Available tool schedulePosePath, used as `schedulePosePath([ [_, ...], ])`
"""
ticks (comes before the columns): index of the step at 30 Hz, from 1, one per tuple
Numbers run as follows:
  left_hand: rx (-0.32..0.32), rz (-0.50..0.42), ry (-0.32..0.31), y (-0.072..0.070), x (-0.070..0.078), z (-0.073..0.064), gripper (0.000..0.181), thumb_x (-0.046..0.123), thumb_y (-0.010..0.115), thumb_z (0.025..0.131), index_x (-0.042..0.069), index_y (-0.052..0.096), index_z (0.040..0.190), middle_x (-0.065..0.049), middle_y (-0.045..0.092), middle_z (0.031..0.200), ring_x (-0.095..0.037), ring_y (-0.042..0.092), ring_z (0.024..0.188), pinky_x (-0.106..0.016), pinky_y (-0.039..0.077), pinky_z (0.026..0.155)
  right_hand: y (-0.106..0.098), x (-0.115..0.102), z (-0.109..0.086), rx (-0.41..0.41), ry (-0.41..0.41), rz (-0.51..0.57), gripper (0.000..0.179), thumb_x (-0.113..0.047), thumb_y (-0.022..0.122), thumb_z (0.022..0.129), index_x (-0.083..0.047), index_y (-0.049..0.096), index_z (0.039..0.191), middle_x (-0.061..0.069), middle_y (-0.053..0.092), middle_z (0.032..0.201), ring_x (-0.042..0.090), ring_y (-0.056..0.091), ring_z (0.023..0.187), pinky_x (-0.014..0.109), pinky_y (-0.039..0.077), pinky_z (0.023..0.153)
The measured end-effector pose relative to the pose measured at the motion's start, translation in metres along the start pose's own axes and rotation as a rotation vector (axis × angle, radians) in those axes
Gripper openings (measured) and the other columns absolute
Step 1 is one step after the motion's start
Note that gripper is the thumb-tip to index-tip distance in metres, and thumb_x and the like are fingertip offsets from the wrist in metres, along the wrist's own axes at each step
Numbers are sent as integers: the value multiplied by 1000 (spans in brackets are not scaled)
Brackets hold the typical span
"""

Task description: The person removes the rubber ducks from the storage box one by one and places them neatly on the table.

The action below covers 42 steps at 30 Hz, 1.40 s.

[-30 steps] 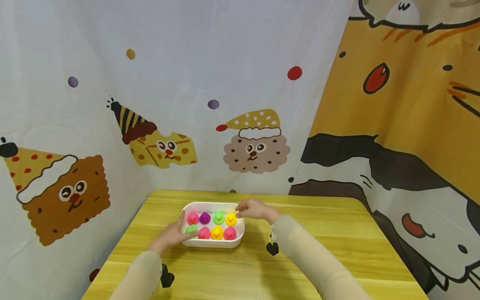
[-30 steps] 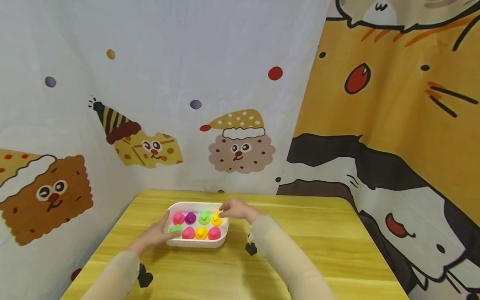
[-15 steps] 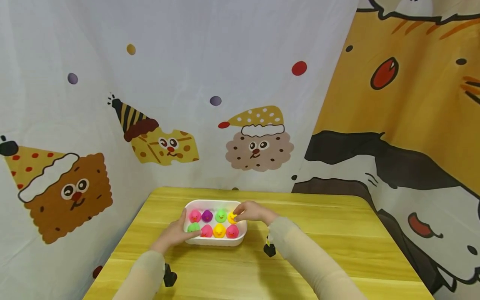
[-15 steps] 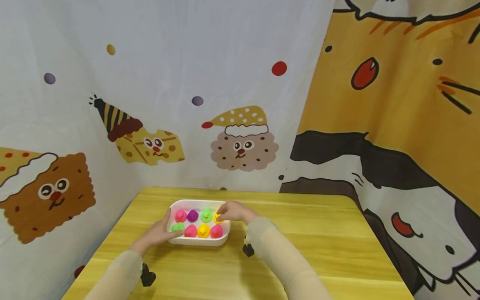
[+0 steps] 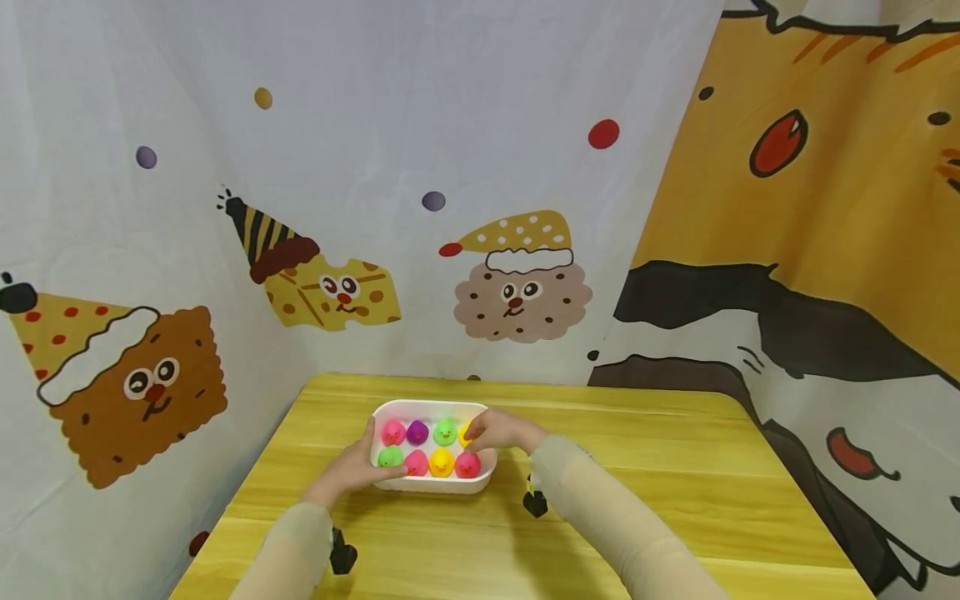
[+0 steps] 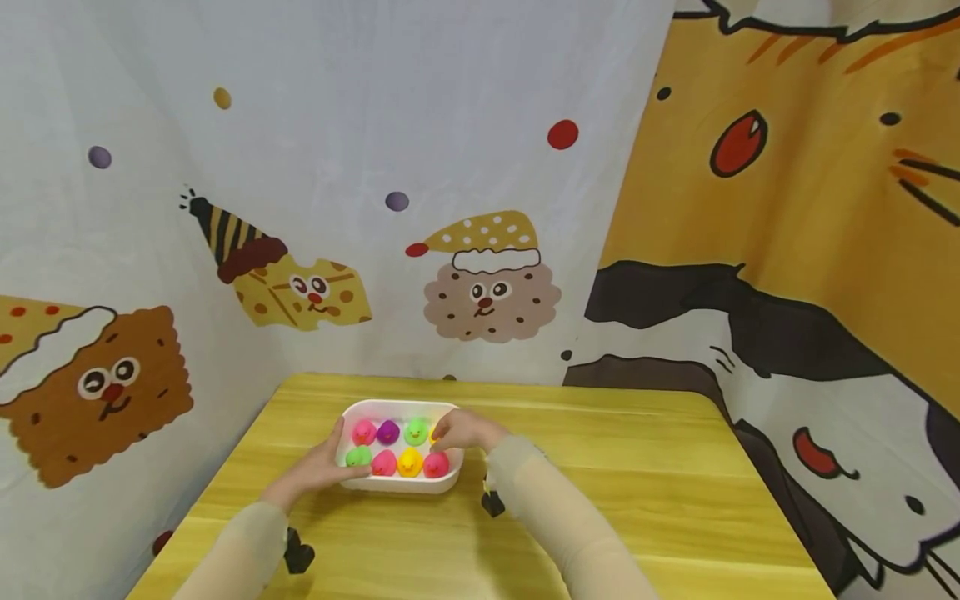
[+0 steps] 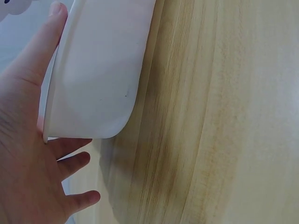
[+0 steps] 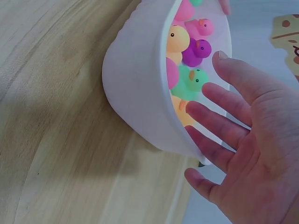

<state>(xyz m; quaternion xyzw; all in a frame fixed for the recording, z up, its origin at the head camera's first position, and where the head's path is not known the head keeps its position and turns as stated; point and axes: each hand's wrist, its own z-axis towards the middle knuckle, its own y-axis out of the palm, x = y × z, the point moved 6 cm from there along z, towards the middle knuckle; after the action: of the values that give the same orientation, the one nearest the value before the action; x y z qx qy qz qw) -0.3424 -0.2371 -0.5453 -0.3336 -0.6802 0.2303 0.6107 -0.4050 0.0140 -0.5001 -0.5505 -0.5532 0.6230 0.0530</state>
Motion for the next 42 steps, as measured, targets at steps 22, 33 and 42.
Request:
schedulePosePath([
  [22,0,-98,-20,4,-1,2,125,50,80,74,8,-5,155,-27,16,156,-48,25,138,-65,24,107,15,-1,12,-112,57,-154,15,-26,75,85,-12,75,90,-7,66,86,9,56,82,29,47,84],
  [33,5,-102,-5,2,0,3,124,46,81,75,5,-6,155,-29,17,155,-49,25,138,-63,22,109,20,-4,14,-90,27,-193,15,-22,80,80,-13,74,90,-7,63,85,11,51,81,26,44,81],
  [42,7,-118,10,2,0,2,124,46,81,75,5,-5,155,-30,19,154,-50,27,137,-63,24,109,24,0,13,-74,54,-189,12,-21,80,80,-15,72,86,-8,62,83,10,52,78,25,45,76],
])
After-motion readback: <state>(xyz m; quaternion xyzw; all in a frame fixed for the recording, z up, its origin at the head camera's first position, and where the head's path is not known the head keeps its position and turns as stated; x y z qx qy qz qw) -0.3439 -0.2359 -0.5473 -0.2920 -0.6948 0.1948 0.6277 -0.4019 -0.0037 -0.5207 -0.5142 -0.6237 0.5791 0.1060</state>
